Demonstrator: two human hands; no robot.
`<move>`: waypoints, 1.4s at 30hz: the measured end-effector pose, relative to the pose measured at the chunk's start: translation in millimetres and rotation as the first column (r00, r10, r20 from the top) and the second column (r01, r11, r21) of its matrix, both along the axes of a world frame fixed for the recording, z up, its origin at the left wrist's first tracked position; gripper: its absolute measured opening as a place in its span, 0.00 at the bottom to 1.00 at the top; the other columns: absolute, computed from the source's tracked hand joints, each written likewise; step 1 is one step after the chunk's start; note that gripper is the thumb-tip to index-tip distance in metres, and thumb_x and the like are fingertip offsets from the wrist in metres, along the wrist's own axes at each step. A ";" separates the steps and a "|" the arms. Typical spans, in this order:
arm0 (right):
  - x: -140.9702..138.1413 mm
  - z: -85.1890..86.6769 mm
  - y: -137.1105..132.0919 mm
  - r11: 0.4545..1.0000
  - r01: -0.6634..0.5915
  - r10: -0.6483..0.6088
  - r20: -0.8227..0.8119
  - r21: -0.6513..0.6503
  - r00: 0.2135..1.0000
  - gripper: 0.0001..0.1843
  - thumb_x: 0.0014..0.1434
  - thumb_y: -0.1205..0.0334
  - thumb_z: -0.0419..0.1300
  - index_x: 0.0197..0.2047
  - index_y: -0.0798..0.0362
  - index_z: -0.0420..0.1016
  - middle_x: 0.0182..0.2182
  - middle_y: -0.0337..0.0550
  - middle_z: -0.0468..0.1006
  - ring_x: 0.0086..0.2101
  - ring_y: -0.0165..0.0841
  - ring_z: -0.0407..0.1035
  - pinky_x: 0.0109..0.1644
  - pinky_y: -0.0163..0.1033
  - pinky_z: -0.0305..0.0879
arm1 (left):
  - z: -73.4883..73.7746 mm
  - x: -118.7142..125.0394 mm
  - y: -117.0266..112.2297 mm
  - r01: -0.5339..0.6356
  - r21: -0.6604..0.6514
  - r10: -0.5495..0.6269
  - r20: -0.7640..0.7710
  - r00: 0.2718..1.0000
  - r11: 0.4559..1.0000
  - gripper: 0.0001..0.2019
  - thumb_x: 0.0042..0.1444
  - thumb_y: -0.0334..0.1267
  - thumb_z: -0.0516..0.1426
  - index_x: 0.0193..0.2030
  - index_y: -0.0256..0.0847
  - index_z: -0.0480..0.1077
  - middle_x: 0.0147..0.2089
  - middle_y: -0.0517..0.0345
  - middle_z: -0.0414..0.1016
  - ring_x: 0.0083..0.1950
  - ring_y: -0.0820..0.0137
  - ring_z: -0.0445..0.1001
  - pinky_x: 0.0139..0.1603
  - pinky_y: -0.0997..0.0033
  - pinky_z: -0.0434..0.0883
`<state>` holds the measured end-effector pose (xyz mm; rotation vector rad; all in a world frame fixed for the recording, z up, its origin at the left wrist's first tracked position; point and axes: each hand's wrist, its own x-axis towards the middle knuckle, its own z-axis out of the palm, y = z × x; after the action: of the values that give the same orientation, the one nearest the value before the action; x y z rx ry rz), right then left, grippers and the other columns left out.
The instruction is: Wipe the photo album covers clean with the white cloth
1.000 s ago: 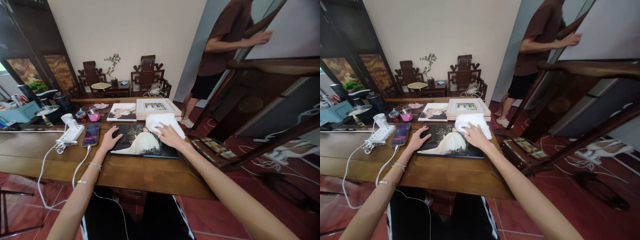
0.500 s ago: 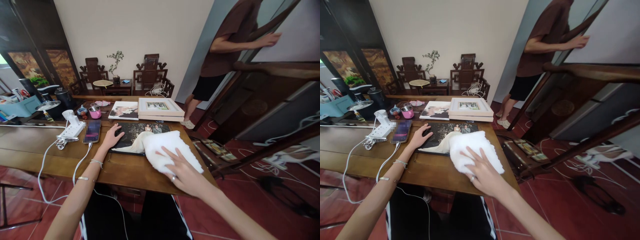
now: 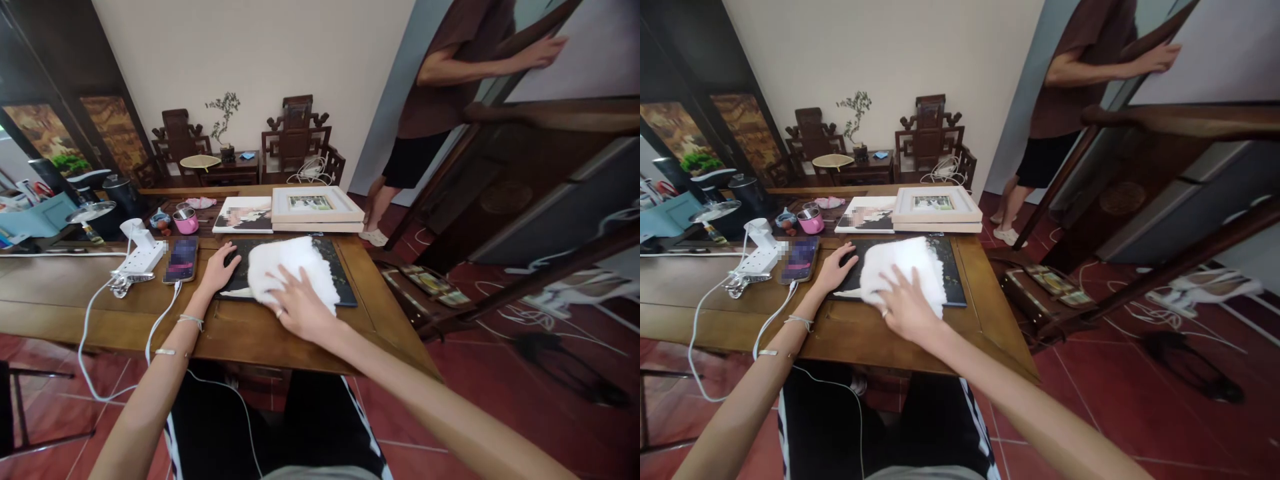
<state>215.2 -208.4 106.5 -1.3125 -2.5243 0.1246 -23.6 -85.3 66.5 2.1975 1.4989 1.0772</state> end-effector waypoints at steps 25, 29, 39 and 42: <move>26.0 9.4 39.6 0.987 -0.164 0.164 0.006 0.006 0.987 0.17 0.67 0.54 0.52 0.54 0.42 0.77 0.60 0.37 0.73 0.63 0.39 0.59 0.67 0.49 0.50 | 1.7 -4.3 6.5 -0.003 0.016 0.004 -0.040 0.999 1.000 0.19 0.59 0.37 0.56 0.56 0.37 0.71 0.64 0.45 0.69 0.66 0.59 0.67 0.68 0.55 0.62; 55.5 10.8 58.0 0.990 0.142 -0.142 -0.024 0.015 0.990 0.23 0.70 0.54 0.45 0.58 0.52 0.73 0.60 0.52 0.71 0.59 0.47 0.64 0.61 0.54 0.58 | 1.6 -3.9 7.4 -0.011 0.017 0.012 -0.023 1.000 1.000 0.19 0.60 0.40 0.56 0.55 0.36 0.72 0.63 0.44 0.70 0.66 0.58 0.68 0.68 0.55 0.61; 21.9 2.5 51.5 0.980 0.185 -0.186 0.003 0.068 0.983 0.22 0.69 0.57 0.46 0.58 0.53 0.73 0.63 0.53 0.68 0.66 0.52 0.48 0.65 0.66 0.43 | 2.5 -3.7 6.2 -0.022 0.019 0.022 -0.015 1.000 1.000 0.18 0.59 0.40 0.57 0.55 0.37 0.72 0.63 0.46 0.71 0.65 0.58 0.69 0.68 0.56 0.62; 7.5 7.3 22.0 0.999 0.016 -0.017 0.028 0.047 0.999 0.20 0.68 0.59 0.49 0.58 0.47 0.73 0.66 0.43 0.64 0.67 0.48 0.47 0.67 0.63 0.44 | 2.6 -3.9 5.3 -0.018 0.019 0.018 -0.016 1.000 1.000 0.19 0.59 0.41 0.56 0.56 0.37 0.72 0.63 0.45 0.70 0.65 0.59 0.68 0.68 0.56 0.62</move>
<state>222.7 -186.5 113.8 -1.3260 -2.5234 0.0431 -27.4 -80.1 69.1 2.2152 1.5242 1.0860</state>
